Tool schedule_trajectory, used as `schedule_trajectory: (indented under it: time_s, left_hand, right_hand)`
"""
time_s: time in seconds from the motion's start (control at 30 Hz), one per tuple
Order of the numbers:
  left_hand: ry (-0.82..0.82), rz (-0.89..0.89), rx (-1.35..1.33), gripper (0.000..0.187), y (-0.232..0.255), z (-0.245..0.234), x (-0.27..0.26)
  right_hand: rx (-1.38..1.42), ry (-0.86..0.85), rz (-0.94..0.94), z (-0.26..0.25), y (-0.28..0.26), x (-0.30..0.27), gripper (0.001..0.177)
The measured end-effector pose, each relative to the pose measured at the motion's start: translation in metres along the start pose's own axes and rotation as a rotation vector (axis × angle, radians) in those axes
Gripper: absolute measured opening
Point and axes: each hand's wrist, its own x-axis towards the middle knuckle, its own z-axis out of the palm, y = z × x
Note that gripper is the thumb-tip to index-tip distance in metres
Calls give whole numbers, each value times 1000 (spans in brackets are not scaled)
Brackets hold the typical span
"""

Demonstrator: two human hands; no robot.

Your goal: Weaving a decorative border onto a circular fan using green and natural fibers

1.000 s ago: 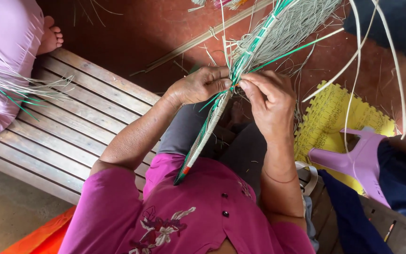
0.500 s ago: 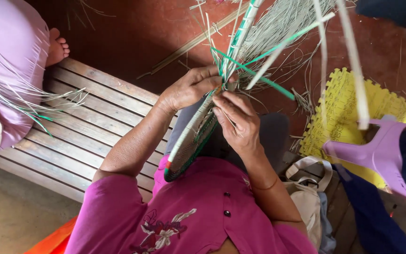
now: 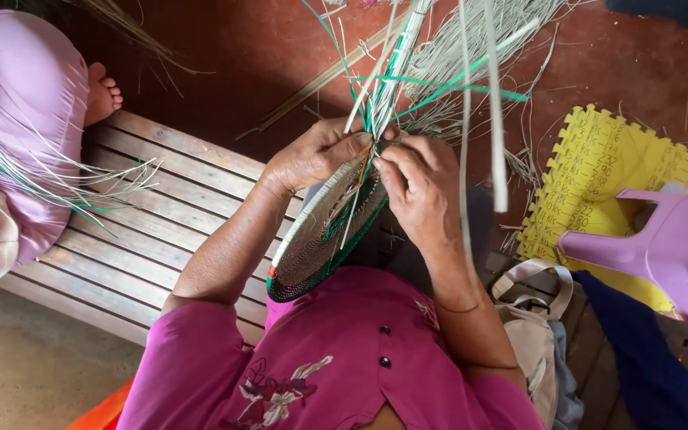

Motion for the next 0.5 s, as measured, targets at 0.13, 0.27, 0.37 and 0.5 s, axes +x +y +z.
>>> schedule_trajectory:
  time_s: [0.13, 0.27, 0.37, 0.5]
  left_hand:
    - [-36, 52, 68, 17, 4, -6, 1]
    - [-36, 68, 141, 20, 34, -1, 8]
    - [-36, 54, 134, 19, 8, -6, 2]
    - [-58, 45, 111, 23, 24, -4, 7]
  right_hand:
    - [73, -79, 11, -9, 1, -3, 7]
    - [264, -218, 131, -23, 12, -7, 5]
    - [414, -313, 113, -37, 4, 3, 10]
    - [780, -478, 205, -37, 7, -16, 19]
